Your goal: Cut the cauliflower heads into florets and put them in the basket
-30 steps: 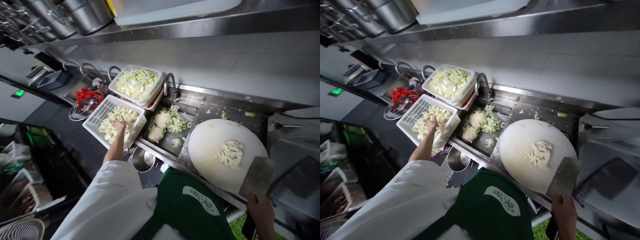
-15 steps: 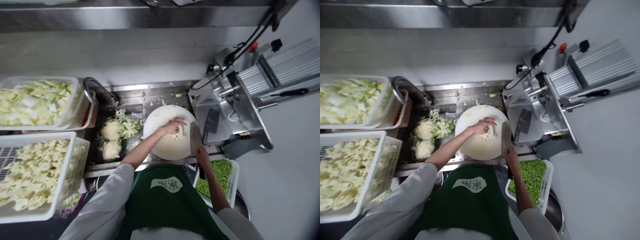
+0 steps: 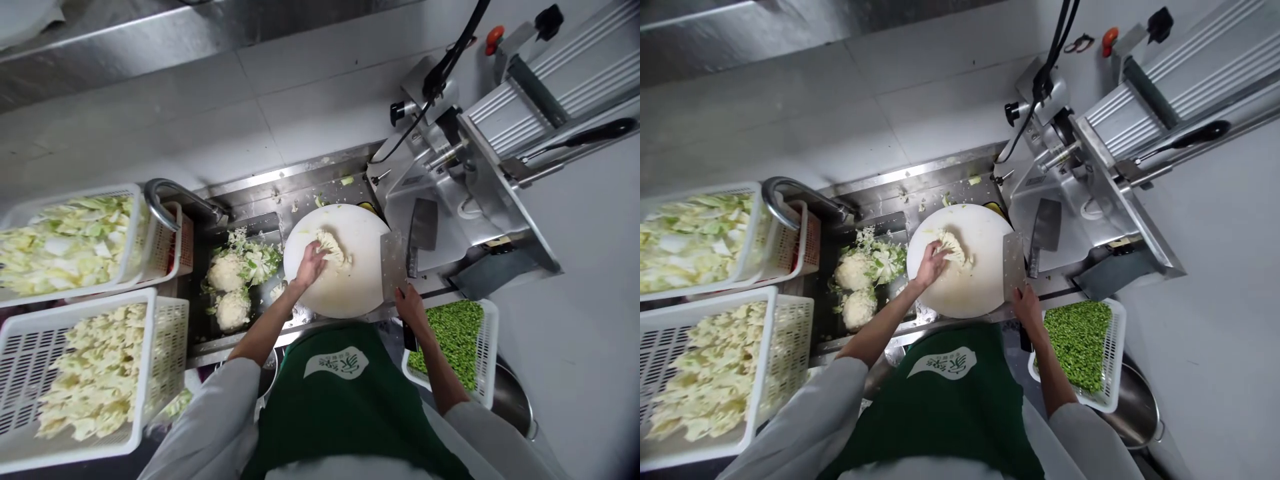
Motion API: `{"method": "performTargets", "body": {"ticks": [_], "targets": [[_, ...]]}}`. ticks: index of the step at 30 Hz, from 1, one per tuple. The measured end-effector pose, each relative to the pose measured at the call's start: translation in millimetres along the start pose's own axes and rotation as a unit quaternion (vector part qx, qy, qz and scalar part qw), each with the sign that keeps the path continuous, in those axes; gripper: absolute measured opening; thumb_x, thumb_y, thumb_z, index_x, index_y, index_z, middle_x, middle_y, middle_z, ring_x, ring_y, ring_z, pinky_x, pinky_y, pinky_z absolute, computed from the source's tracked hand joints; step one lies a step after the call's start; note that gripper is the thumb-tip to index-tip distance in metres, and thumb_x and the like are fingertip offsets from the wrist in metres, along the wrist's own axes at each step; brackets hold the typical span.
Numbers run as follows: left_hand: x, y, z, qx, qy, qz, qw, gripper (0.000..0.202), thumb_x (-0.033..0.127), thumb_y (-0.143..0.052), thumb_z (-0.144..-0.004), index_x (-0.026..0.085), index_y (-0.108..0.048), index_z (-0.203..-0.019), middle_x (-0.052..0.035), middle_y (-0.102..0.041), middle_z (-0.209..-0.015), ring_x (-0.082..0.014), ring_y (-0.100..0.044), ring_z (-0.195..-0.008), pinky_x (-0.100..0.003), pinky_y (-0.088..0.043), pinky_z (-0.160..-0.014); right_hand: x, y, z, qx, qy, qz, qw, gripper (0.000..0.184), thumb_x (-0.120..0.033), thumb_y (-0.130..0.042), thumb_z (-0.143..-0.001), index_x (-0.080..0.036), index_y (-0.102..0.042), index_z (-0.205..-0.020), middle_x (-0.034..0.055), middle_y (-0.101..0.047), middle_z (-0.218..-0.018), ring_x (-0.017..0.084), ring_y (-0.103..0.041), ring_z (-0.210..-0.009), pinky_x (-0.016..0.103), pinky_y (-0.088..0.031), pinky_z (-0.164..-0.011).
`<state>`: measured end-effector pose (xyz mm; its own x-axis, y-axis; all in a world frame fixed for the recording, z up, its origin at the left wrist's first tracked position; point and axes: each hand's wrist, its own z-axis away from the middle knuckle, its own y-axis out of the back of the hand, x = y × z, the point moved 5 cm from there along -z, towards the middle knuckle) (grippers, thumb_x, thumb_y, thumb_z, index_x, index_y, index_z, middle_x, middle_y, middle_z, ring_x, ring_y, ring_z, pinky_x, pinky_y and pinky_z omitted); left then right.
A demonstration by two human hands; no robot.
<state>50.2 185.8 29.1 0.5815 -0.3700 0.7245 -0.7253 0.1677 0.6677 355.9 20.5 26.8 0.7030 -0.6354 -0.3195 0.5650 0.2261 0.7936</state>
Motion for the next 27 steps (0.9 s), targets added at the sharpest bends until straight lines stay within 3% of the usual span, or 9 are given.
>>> {"method": "performTargets", "body": {"ticks": [4, 6, 9, 11, 14, 19, 23, 25, 27], "targets": [[10.9, 17.3, 20.2, -0.017, -0.057, -0.066, 0.996, 0.024, 0.026, -0.061, -0.094, 0.027, -0.074, -0.114, -0.0115, -0.062, -0.128, -0.0276, -0.051, -0.135, -0.049, -0.046, -0.113, -0.5, -1.8, -0.2, -0.003, -0.001, 0.008, 1.0, 0.038, -0.034, -0.04, -0.106, -0.008, -0.061, -0.122, 0.0194, -0.071, -0.11, 0.026, -0.068, -0.096, 0.031, -0.044, -0.08], [20.1, 25.3, 1.7, -0.037, -0.07, -0.103, 0.992, 0.031, 0.028, -0.06, -0.094, 0.026, -0.072, -0.123, -0.0122, -0.06, -0.137, -0.0322, -0.045, -0.14, -0.056, -0.041, -0.115, -1.6, -0.6, 0.2, 0.004, 0.004, 0.016, 1.0, 0.038, -0.034, -0.041, -0.106, -0.007, -0.061, -0.123, 0.0202, -0.071, -0.111, 0.027, -0.068, -0.1, 0.032, -0.045, -0.082], [31.2, 18.5, -45.1, -0.176, -0.107, -0.173, 0.963, 0.046, 0.033, -0.068, -0.088, 0.03, -0.068, -0.134, -0.0106, -0.052, -0.15, -0.0411, -0.031, -0.148, -0.065, -0.033, -0.116, -3.1, 2.2, 1.1, 0.009, 0.005, 0.024, 1.0, 0.038, -0.034, -0.042, -0.106, -0.008, -0.061, -0.125, 0.0198, -0.071, -0.111, 0.028, -0.068, -0.104, 0.032, -0.045, -0.085], [30.9, 12.9, -70.2, -0.249, -0.095, -0.21, 0.941, 0.04, 0.033, -0.068, -0.089, 0.03, -0.072, -0.129, -0.0116, -0.055, -0.144, -0.0407, -0.039, -0.141, -0.062, -0.039, -0.111, -3.6, 3.5, 1.6, 0.008, -0.001, 0.028, 1.0, 0.037, -0.034, -0.042, -0.106, -0.008, -0.062, -0.125, 0.0196, -0.071, -0.112, 0.028, -0.068, -0.106, 0.032, -0.045, -0.086], [24.9, 20.1, -78.9, -0.194, -0.004, -0.244, 0.95, 0.032, 0.036, -0.062, -0.095, 0.021, -0.076, -0.12, -0.0172, -0.061, -0.126, -0.0359, -0.055, -0.121, -0.053, -0.047, -0.104, -3.9, 2.9, 2.0, 0.001, -0.007, 0.025, 1.0, 0.038, -0.035, -0.041, -0.106, -0.009, -0.062, -0.125, 0.0196, -0.072, -0.112, 0.028, -0.068, -0.106, 0.032, -0.046, -0.086], [17.5, 33.4, -26.2, -0.146, 0.073, -0.172, 0.971, 0.039, 0.05, -0.058, -0.098, 0.02, -0.075, -0.116, -0.0108, -0.065, -0.099, -0.0252, -0.066, -0.088, -0.041, -0.055, -0.091, -5.7, -1.0, 2.5, 0.0, -0.01, 0.015, 1.0, 0.036, -0.034, -0.042, -0.107, -0.01, -0.061, -0.125, 0.0182, -0.072, -0.111, 0.027, -0.068, -0.107, 0.031, -0.045, -0.087], [16.0, 30.2, -24.8, -0.116, -0.021, -0.107, 0.987, 0.049, 0.052, -0.064, -0.093, 0.02, -0.068, -0.13, -0.0151, -0.058, -0.14, -0.0296, -0.057, -0.131, -0.043, -0.047, -0.113, -9.6, 1.3, 3.9, -0.009, -0.015, 0.015, 1.0, 0.036, -0.033, -0.042, -0.107, -0.009, -0.059, -0.128, 0.0184, -0.073, -0.11, 0.027, -0.069, -0.106, 0.032, -0.045, -0.086], [16.7, 14.3, -34.1, -0.169, -0.092, -0.057, 0.98, 0.057, 0.05, -0.065, -0.093, 0.024, -0.06, -0.144, -0.0123, -0.046, -0.158, -0.0292, -0.043, -0.148, -0.044, -0.037, -0.123, -11.2, 4.8, 5.8, -0.016, -0.016, 0.013, 1.0, 0.036, -0.032, -0.041, -0.107, -0.009, -0.058, -0.128, 0.0191, -0.072, -0.11, 0.028, -0.069, -0.105, 0.032, -0.045, -0.086], [13.3, -1.5, -39.7, -0.202, -0.097, -0.011, 0.975, 0.055, 0.049, -0.057, -0.098, 0.027, -0.057, -0.148, -0.0088, -0.047, -0.16, -0.0262, -0.043, -0.15, -0.045, -0.035, -0.126, -13.1, 7.6, 9.6, -0.023, -0.015, 0.007, 1.0, 0.035, -0.032, -0.04, -0.107, -0.009, -0.057, -0.128, 0.0197, -0.072, -0.109, 0.029, -0.069, -0.104, 0.033, -0.045, -0.085]]}}
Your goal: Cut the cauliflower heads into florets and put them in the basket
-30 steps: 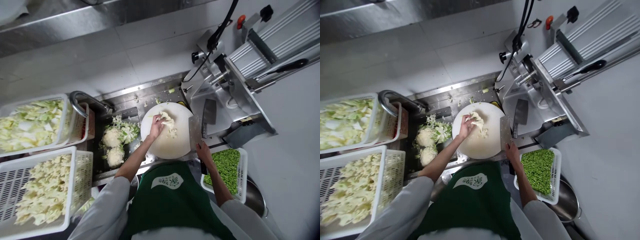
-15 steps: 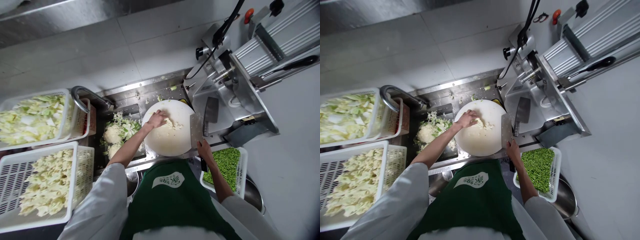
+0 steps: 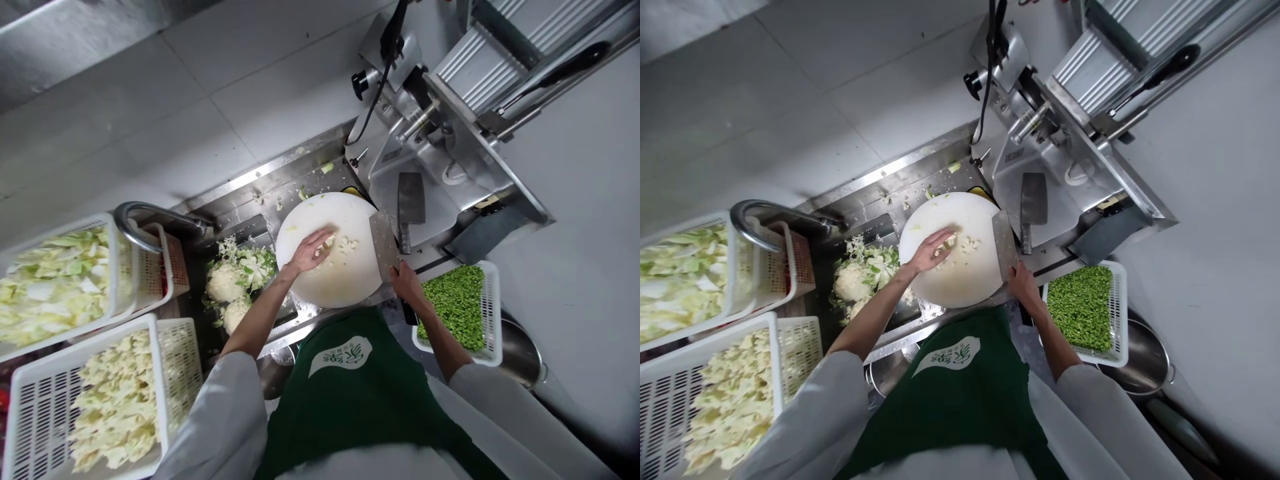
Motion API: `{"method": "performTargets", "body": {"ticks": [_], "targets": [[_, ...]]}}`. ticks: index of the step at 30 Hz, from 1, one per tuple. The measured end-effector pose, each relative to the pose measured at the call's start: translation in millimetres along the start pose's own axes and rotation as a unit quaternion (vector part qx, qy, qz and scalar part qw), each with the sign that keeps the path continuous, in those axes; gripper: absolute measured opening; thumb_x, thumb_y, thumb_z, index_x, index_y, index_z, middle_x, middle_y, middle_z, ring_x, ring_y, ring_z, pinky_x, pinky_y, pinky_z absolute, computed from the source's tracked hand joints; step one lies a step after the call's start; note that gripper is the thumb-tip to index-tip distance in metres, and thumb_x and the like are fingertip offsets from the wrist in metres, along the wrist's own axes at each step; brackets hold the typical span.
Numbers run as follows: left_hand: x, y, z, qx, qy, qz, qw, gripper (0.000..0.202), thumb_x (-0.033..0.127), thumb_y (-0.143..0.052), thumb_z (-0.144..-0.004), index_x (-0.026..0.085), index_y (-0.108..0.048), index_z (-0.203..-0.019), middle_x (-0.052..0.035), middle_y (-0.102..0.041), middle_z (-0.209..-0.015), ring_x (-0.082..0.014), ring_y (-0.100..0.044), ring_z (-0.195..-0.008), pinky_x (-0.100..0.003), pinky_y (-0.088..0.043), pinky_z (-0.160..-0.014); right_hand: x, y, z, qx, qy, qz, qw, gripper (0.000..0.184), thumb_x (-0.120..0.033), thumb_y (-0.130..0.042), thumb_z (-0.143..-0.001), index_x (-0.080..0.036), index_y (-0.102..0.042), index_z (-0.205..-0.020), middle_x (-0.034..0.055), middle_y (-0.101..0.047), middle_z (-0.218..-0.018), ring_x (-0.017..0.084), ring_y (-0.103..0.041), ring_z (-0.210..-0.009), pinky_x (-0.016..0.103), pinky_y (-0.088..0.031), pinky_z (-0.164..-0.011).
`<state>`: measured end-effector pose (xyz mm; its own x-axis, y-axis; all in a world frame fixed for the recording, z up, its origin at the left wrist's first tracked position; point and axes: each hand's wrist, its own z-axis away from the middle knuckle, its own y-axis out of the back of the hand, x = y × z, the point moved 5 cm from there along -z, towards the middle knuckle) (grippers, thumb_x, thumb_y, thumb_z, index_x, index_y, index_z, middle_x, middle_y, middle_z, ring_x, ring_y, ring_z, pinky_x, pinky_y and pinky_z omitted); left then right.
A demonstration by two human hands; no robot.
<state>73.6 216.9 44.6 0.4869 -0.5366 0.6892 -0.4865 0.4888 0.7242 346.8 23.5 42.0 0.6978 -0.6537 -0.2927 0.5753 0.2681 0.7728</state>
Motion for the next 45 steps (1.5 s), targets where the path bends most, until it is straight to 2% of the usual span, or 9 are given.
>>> {"method": "performTargets", "body": {"ticks": [5, 9, 14, 23, 28, 32, 36, 40, 45], "targets": [[-3.7, -24.8, 14.6, 0.152, 0.127, 0.057, 0.979, 0.053, 0.051, -0.038, -0.106, 0.022, -0.055, -0.148, -0.0111, -0.052, -0.156, -0.0234, -0.044, -0.149, -0.046, -0.034, -0.127, -23.1, -3.3, 13.5, 0.029, 0.026, -0.047, 0.998, 0.034, -0.032, -0.036, -0.108, -0.01, -0.055, -0.125, 0.0202, -0.071, -0.105, 0.03, -0.07, -0.1, 0.034, -0.047, -0.084], [11.4, -42.3, 38.7, 0.251, 0.213, 0.05, 0.943, 0.061, 0.053, -0.033, -0.107, 0.019, -0.04, -0.158, -0.0141, -0.034, -0.167, -0.0243, -0.027, -0.158, -0.046, -0.025, -0.131, -68.4, -19.6, 12.6, -0.011, 0.098, -0.103, 0.99, 0.026, -0.03, -0.038, -0.107, -0.013, -0.055, -0.117, 0.0158, -0.072, -0.096, 0.026, -0.07, -0.086, 0.031, -0.048, -0.076], [23.2, -47.8, 39.7, 0.206, 0.254, 0.003, 0.945, 0.061, 0.048, -0.023, -0.109, 0.026, -0.025, -0.165, -0.008, -0.013, -0.175, -0.0312, 0.001, -0.163, -0.066, -0.007, -0.128, -103.4, -35.4, -1.3, -0.107, 0.147, -0.177, 0.967, 0.024, -0.033, -0.037, -0.107, -0.016, -0.053, -0.11, 0.0058, -0.069, -0.085, 0.014, -0.059, -0.051, 0.024, -0.043, -0.053], [12.0, -49.8, 38.0, 0.191, 0.278, 0.025, 0.941, 0.063, 0.05, -0.019, -0.108, 0.032, -0.016, -0.168, -0.0035, -0.018, -0.175, -0.0287, 0.001, -0.163, -0.065, -0.004, -0.128, -108.1, -51.7, -22.0, -0.19, 0.174, -0.207, 0.944, 0.022, -0.035, -0.039, -0.105, -0.018, -0.052, -0.111, -0.0018, -0.062, -0.074, 0.011, -0.054, -0.043, 0.022, -0.042, -0.045], [6.5, -51.3, 41.7, 0.203, 0.297, 0.051, 0.932, 0.06, 0.046, -0.021, -0.108, 0.031, -0.02, -0.167, -0.0045, -0.022, -0.173, -0.0283, -0.004, -0.163, -0.064, -0.005, -0.129, -144.5, -60.6, -21.8, -0.132, 0.195, -0.107, 0.966, 0.025, -0.029, -0.04, -0.105, -0.014, -0.057, -0.116, 0.0137, -0.071, -0.095, 0.023, -0.071, -0.081, 0.03, -0.055, -0.074], [8.1, -51.2, 40.6, 0.202, 0.28, 0.044, 0.938, 0.058, 0.046, -0.023, -0.108, 0.029, -0.03, -0.164, -0.0063, -0.027, -0.172, -0.0295, -0.006, -0.163, -0.065, -0.007, -0.128, -167.1, -66.8, -25.2, -0.103, 0.209, -0.068, 0.97, 0.028, -0.023, -0.038, -0.104, -0.011, -0.057, -0.122, 0.0194, -0.071, -0.112, 0.028, -0.068, -0.109, 0.034, -0.052, -0.093], [10.5, -48.8, 32.6, 0.197, 0.265, 0.023, 0.944, 0.058, 0.049, -0.027, -0.108, 0.028, -0.036, -0.161, -0.0089, -0.032, -0.17, -0.0315, -0.013, -0.162, -0.064, -0.013, -0.128, -152.1, -59.8, -32.1, -0.106, 0.203, -0.057, 0.972, 0.031, -0.027, -0.035, -0.106, -0.011, -0.057, -0.122, 0.0182, -0.071, -0.111, 0.028, -0.068, -0.108, 0.034, -0.05, -0.095], [19.4, -45.9, 20.0, 0.139, 0.16, 0.004, 0.977, 0.055, 0.052, -0.042, -0.105, 0.022, -0.052, -0.151, -0.0125, -0.036, -0.166, -0.0304, -0.027, -0.158, -0.054, -0.027, -0.128, -119.2, -42.0, -33.7, -0.069, 0.174, -0.014, 0.982, 0.035, -0.03, -0.031, -0.108, -0.012, -0.056, -0.123, 0.0186, -0.072, -0.11, 0.03, -0.069, -0.103, 0.035, -0.049, -0.09], [10.5, -31.4, 28.2, 0.271, 0.171, -0.024, 0.947, 0.041, 0.046, -0.045, -0.105, 0.018, -0.073, -0.117, -0.0148, -0.064, -0.119, -0.0267, -0.058, -0.124, -0.045, -0.05, -0.11, -96.3, -28.7, -27.5, -0.063, 0.173, 0.035, 0.982, 0.034, -0.031, -0.034, -0.107, -0.012, -0.055, -0.126, 0.0188, -0.073, -0.104, 0.032, -0.07, -0.099, 0.035, -0.047, -0.085]]}}
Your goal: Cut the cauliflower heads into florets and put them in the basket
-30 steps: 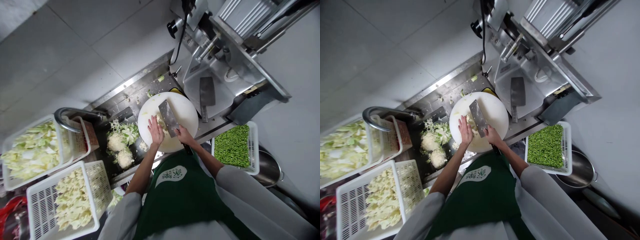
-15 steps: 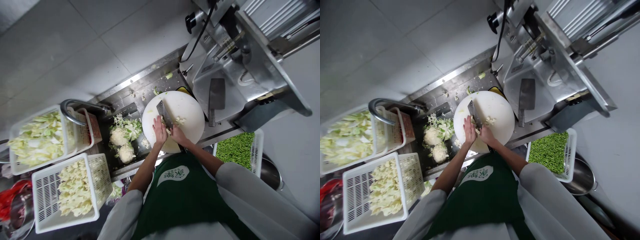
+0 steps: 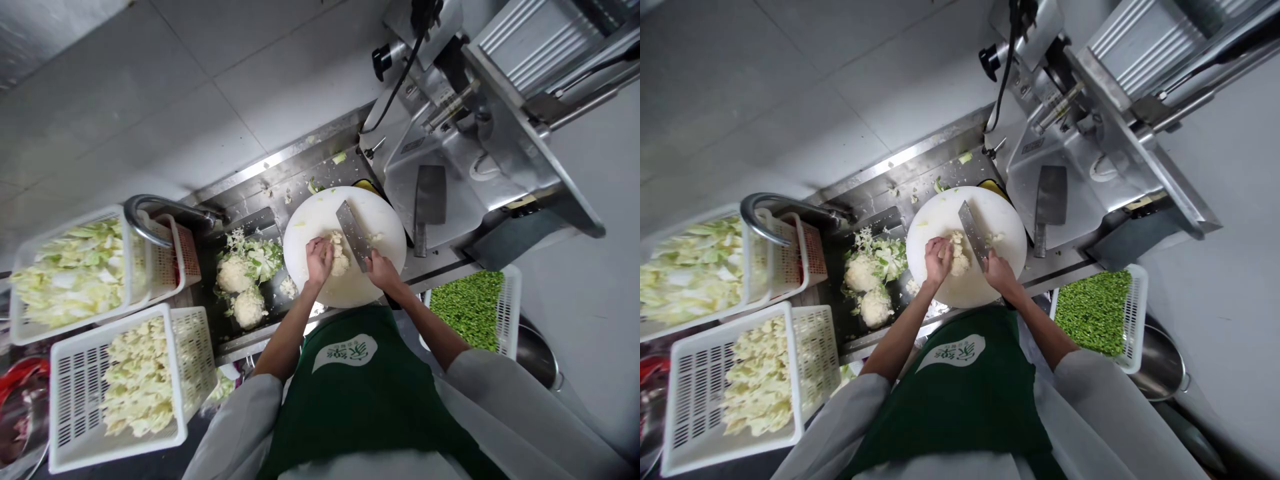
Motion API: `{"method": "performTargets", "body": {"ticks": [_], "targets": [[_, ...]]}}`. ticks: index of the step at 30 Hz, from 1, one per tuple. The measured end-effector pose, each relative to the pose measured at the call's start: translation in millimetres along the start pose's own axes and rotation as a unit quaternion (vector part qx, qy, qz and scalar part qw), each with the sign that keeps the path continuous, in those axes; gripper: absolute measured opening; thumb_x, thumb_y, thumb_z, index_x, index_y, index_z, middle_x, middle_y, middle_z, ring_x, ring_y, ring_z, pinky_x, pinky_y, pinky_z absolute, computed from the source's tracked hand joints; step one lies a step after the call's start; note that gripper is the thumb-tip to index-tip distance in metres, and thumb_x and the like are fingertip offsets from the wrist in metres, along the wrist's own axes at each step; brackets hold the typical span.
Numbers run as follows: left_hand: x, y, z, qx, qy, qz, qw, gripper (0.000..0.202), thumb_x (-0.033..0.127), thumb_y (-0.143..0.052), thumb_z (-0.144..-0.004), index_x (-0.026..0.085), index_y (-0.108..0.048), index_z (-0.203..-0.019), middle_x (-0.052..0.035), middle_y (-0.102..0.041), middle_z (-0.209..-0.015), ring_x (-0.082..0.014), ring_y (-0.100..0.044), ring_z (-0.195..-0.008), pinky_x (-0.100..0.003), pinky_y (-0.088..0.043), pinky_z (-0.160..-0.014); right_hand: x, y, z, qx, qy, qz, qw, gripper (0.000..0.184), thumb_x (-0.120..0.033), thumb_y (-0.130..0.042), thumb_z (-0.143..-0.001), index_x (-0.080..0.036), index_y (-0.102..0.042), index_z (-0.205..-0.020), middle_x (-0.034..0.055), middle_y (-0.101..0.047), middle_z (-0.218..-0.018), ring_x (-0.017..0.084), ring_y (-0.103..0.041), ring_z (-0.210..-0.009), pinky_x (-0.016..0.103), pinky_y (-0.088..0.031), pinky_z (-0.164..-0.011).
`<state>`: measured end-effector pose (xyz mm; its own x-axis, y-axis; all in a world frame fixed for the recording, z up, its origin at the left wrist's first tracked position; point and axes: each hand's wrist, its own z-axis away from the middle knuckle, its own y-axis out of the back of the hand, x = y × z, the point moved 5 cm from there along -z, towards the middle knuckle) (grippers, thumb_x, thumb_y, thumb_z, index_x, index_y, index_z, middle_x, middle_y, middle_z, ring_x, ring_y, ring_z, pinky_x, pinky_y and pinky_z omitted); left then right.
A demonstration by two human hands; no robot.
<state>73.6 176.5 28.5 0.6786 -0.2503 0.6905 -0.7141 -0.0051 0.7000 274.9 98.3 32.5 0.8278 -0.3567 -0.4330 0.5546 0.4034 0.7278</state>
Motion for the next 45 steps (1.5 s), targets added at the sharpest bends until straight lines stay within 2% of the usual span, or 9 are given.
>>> {"method": "performTargets", "body": {"ticks": [2, 9, 17, 22, 27, 35, 38, 41, 45], "targets": [[-5.1, -1.6, -1.9, 0.021, 0.009, 0.006, 1.0, 0.037, 0.044, -0.048, -0.104, 0.019, -0.075, -0.106, -0.0126, -0.064, -0.106, -0.0257, -0.062, -0.113, -0.043, -0.054, -0.103, 2.0, 1.4, 4.2, -0.008, 0.008, 0.021, 1.0, 0.034, -0.032, -0.034, -0.107, -0.012, -0.055, -0.126, 0.0187, -0.073, -0.103, 0.032, -0.07, -0.098, 0.035, -0.046, -0.083], [-2.2, -27.1, -13.8, -0.026, 0.073, 0.114, 0.99, 0.034, 0.044, -0.054, -0.102, 0.016, -0.074, -0.105, -0.0117, -0.066, -0.107, -0.0181, -0.067, -0.09, -0.031, -0.058, -0.081, 2.3, 9.8, 12.6, -0.023, 0.012, 0.057, 0.998, 0.035, -0.032, -0.031, -0.108, -0.013, -0.053, -0.127, 0.0195, -0.074, -0.104, 0.033, -0.071, -0.099, 0.034, -0.045, -0.082], [-19.9, -11.3, -9.7, 0.019, 0.095, 0.111, 0.989, 0.033, 0.046, -0.056, -0.101, 0.017, -0.071, -0.107, -0.0116, -0.067, -0.113, -0.0175, -0.067, -0.094, -0.03, -0.059, -0.08, -1.2, 10.5, 17.3, -0.022, -0.019, 0.07, 0.997, 0.036, -0.032, -0.03, -0.108, -0.012, -0.051, -0.13, 0.0203, -0.073, -0.103, 0.033, -0.072, -0.098, 0.036, -0.046, -0.083], [-18.5, -36.3, -43.3, -0.076, 0.062, 0.173, 0.98, 0.017, 0.033, -0.068, -0.091, 0.017, -0.073, -0.092, -0.0078, -0.069, -0.099, -0.0137, -0.064, -0.074, -0.029, -0.058, -0.075, -3.8, 18.9, 25.4, -0.015, -0.034, 0.116, 0.993, 0.037, -0.03, -0.026, -0.109, -0.011, -0.048, -0.132, 0.021, -0.074, -0.103, 0.031, -0.073, -0.099, 0.035, -0.047, -0.083], [-5.9, -39.7, -48.8, -0.047, 0.004, 0.177, 0.983, 0.007, 0.017, -0.067, -0.087, 0.017, -0.073, -0.083, -0.0044, -0.067, -0.085, -0.0129, -0.061, -0.072, -0.027, -0.053, -0.07, -8.9, 24.2, 39.0, -0.027, 0.007, 0.185, 0.982, 0.04, -0.028, -0.022, -0.11, -0.011, -0.044, -0.139, 0.0188, -0.075, -0.1, 0.028, -0.075, -0.096, 0.033, -0.049, -0.082], [-1.7, -42.5, -51.8, -0.07, -0.034, 0.176, 0.981, 0.011, 0.015, -0.064, -0.089, 0.017, -0.071, -0.082, -0.0048, -0.066, -0.087, -0.0128, -0.06, -0.071, -0.027, -0.051, -0.067, -7.3, 17.4, 34.4, -0.057, 0.042, 0.235, 0.969, 0.044, -0.015, -0.03, -0.104, -0.01, -0.04, -0.147, 0.0198, -0.075, -0.104, 0.03, -0.075, -0.101, 0.036, -0.05, -0.087], [0.2, -35.1, -48.3, -0.064, -0.031, 0.172, 0.983, 0.011, 0.018, -0.063, -0.091, 0.017, -0.072, -0.083, -0.0048, -0.067, -0.087, -0.0128, -0.06, -0.07, -0.027, -0.052, -0.067, -7.8, 15.3, 25.0, -0.061, 0.038, 0.225, 0.972, 0.045, -0.011, -0.031, -0.102, -0.008, -0.042, -0.145, 0.0209, -0.075, -0.105, 0.03, -0.074, -0.102, 0.035, -0.05, -0.086], [2.9, -17.3, -33.6, -0.025, -0.041, 0.16, 0.986, 0.011, 0.025, -0.065, -0.094, 0.018, -0.072, -0.093, -0.0061, -0.068, -0.093, -0.0155, -0.064, -0.082, -0.029, -0.055, -0.075, -5.1, 19.8, 18.7, -0.063, 0.035, 0.197, 0.978, 0.039, -0.02, -0.029, -0.106, -0.01, -0.047, -0.139, 0.019, -0.075, -0.101, 0.031, -0.074, -0.098, 0.035, -0.05, -0.082], [3.2, -7.8, -5.0, -0.028, -0.063, 0.14, 0.988, 0.018, 0.037, -0.068, -0.096, 0.019, -0.073, -0.097, -0.008, -0.065, -0.102, -0.0183, -0.065, -0.095, -0.031, -0.057, -0.078, -7.5, 35.1, 19.3, -0.045, 0.036, 0.169, 0.984, 0.036, -0.032, -0.031, -0.108, -0.012, -0.053, -0.128, 0.0192, -0.074, -0.102, 0.031, -0.073, -0.097, 0.034, -0.048, -0.079]]}}
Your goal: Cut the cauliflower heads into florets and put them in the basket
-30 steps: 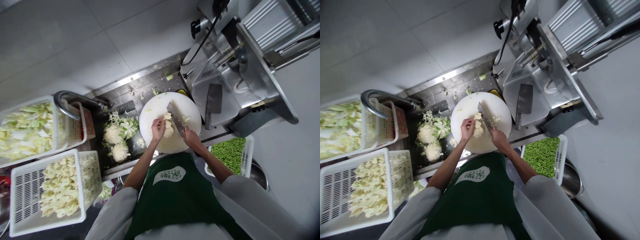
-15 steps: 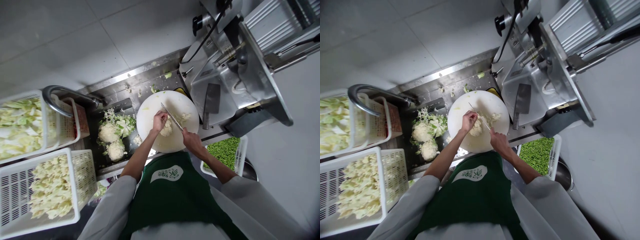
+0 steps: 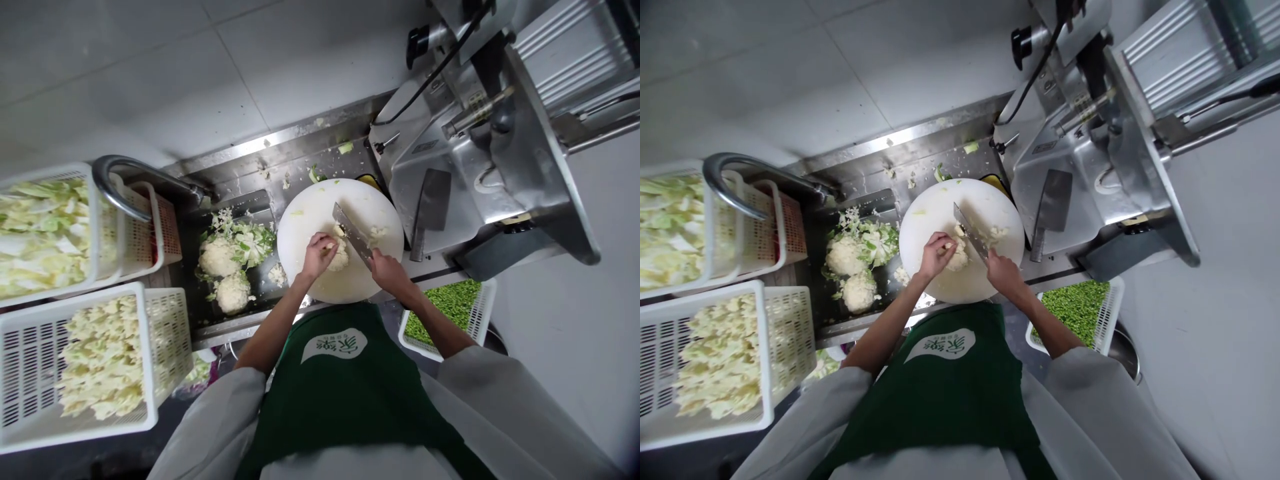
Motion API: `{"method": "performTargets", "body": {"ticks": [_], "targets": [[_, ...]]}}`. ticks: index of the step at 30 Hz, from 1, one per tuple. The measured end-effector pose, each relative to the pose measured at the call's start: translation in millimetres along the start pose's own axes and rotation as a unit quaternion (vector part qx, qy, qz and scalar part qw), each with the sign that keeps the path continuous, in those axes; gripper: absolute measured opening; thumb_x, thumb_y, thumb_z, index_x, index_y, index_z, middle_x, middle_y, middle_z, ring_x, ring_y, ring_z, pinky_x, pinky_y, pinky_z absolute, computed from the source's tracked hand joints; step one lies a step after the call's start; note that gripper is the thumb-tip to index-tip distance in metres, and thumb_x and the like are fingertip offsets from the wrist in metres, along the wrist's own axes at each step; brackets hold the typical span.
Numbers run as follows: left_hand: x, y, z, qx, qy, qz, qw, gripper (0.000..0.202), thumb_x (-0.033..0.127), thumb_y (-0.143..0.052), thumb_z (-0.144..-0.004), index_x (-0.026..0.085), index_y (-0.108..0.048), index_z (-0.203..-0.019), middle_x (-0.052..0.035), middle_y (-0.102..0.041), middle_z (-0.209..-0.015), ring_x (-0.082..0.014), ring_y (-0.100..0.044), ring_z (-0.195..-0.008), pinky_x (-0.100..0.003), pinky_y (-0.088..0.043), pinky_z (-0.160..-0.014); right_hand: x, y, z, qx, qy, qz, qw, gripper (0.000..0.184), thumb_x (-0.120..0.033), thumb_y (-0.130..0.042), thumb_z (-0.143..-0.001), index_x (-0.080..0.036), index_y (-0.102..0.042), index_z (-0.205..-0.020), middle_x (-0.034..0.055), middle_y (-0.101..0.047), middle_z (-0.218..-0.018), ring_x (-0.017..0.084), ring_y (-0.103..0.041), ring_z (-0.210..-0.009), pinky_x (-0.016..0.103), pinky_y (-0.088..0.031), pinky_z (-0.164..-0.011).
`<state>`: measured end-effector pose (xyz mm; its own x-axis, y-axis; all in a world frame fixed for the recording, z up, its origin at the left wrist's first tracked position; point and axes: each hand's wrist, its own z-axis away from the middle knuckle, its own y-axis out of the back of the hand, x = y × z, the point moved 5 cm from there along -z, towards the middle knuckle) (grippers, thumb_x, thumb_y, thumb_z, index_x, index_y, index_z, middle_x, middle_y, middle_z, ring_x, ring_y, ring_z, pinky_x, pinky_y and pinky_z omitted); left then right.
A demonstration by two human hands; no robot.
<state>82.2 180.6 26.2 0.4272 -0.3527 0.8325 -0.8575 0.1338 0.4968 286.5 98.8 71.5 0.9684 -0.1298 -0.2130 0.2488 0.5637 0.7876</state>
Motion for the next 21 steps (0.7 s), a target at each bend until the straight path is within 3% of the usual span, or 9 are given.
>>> {"method": "performTargets", "body": {"ticks": [5, 10, 15, 21], "targets": [[-3.9, -4.2, 21.6, 0.084, 0.039, -0.004, 0.996, 0.026, 0.042, -0.063, -0.099, 0.018, -0.074, -0.095, -0.0072, -0.063, -0.097, -0.016, -0.065, -0.088, -0.029, -0.057, -0.075, -29.3, 24.9, -7.1, 0.072, -0.007, -0.046, 0.996, 0.036, -0.032, -0.03, -0.109, -0.013, -0.054, -0.127, 0.017, -0.075, -0.099, 0.03, -0.072, -0.094, 0.033, -0.047, -0.079], [2.2, -6.6, 28.9, 0.11, 0.039, 0.004, 0.993, 0.026, 0.041, -0.06, -0.101, 0.019, -0.073, -0.098, -0.0086, -0.064, -0.098, -0.0176, -0.065, -0.093, -0.03, -0.057, -0.079, -65.4, 36.3, -32.4, 0.13, 0.009, -0.092, 0.987, 0.036, -0.03, -0.028, -0.11, -0.013, -0.055, -0.127, 0.0154, -0.075, -0.099, 0.029, -0.071, -0.091, 0.034, -0.046, -0.078], [2.6, -8.2, 35.5, 0.119, 0.041, 0.006, 0.992, 0.024, 0.038, -0.059, -0.102, 0.019, -0.072, -0.097, -0.0093, -0.065, -0.099, -0.0192, -0.065, -0.097, -0.033, -0.057, -0.083, -75.3, 29.5, -35.3, 0.106, 0.014, -0.08, 0.991, 0.034, -0.028, -0.03, -0.109, -0.013, -0.057, -0.124, 0.0158, -0.075, -0.099, 0.03, -0.071, -0.092, 0.035, -0.048, -0.079], [-0.3, -15.2, 35.3, 0.115, 0.036, 0.001, 0.993, 0.024, 0.038, -0.057, -0.103, 0.019, -0.071, -0.099, -0.0104, -0.064, -0.104, -0.0208, -0.064, -0.102, -0.037, -0.056, -0.092, -80.0, 6.6, -41.5, 0.068, -0.016, -0.059, 0.996, 0.035, -0.027, -0.03, -0.11, -0.012, -0.056, -0.128, 0.0166, -0.073, -0.103, 0.027, -0.07, -0.096, 0.033, -0.047, -0.083]]}}
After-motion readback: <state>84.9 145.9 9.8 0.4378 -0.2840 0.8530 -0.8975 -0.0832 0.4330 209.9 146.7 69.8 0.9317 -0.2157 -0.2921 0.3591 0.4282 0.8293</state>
